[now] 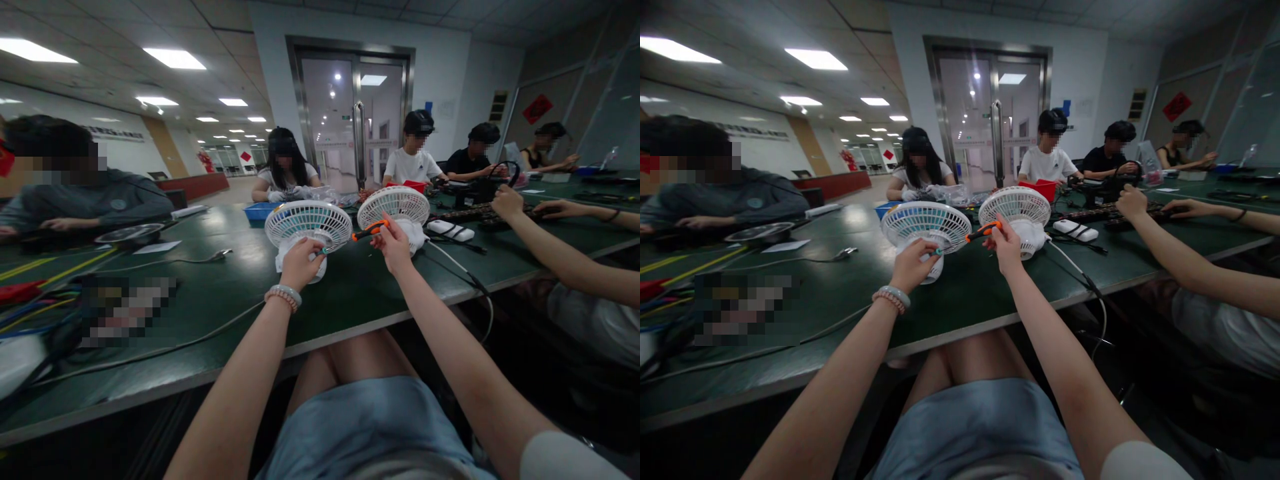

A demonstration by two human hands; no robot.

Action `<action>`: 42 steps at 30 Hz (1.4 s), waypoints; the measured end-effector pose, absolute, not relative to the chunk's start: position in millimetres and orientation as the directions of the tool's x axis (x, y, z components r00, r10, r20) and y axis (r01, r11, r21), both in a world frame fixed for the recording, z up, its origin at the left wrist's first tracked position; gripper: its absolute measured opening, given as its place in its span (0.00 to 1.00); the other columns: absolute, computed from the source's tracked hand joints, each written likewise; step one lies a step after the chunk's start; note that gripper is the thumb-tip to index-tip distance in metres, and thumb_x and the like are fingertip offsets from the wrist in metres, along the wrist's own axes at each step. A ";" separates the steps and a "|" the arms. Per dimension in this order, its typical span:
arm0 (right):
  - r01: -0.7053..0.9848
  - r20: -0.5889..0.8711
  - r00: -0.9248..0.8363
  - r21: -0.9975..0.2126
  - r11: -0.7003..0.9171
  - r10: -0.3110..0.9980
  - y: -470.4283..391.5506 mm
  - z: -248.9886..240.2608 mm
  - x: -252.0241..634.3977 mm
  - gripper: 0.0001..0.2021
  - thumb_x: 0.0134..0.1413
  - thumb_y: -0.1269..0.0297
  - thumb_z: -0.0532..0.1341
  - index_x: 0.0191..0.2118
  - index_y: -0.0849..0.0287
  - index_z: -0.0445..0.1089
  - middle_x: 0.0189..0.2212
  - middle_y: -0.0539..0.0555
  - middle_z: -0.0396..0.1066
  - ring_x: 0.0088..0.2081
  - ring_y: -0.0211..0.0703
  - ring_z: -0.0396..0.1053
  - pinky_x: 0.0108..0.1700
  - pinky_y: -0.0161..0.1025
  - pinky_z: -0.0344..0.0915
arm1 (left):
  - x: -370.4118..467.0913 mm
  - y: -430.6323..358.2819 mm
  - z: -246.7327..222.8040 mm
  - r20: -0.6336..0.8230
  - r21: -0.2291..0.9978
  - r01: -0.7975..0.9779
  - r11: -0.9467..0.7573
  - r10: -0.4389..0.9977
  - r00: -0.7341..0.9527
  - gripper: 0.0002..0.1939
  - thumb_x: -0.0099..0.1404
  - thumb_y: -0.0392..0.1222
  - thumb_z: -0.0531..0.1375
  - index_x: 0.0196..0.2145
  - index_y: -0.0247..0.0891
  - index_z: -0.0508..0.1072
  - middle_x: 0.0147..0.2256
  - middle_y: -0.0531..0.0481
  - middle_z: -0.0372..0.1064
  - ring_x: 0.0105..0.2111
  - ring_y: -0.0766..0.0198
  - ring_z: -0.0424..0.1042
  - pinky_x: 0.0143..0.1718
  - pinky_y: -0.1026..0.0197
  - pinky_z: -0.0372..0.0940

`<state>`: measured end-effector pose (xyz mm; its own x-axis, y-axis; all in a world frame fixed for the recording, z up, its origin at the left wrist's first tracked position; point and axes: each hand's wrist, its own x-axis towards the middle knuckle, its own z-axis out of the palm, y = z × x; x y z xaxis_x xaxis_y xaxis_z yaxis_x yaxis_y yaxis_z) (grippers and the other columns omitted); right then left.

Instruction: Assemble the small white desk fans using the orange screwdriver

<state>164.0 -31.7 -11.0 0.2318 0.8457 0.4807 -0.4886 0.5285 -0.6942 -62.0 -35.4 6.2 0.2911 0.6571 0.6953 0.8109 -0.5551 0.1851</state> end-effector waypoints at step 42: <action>-0.447 0.536 0.286 -0.658 0.606 0.794 -29.6 -12.7 164.3 0.20 0.49 0.59 0.57 0.50 0.52 0.66 0.43 0.52 0.70 0.27 0.32 0.66 0.31 0.35 0.66 | -60.8 -37.4 6.8 0.679 0.200 0.823 -0.531 0.681 0.274 0.10 0.56 0.41 0.57 0.37 0.41 0.70 0.34 0.51 0.72 0.42 0.60 0.69 0.47 0.56 0.63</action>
<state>164.3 -29.6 -12.7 0.2864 0.7940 0.5362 -0.4469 0.6057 -0.6583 -60.8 -37.4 6.8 0.2740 0.6808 0.6793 0.8232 -0.5313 0.2003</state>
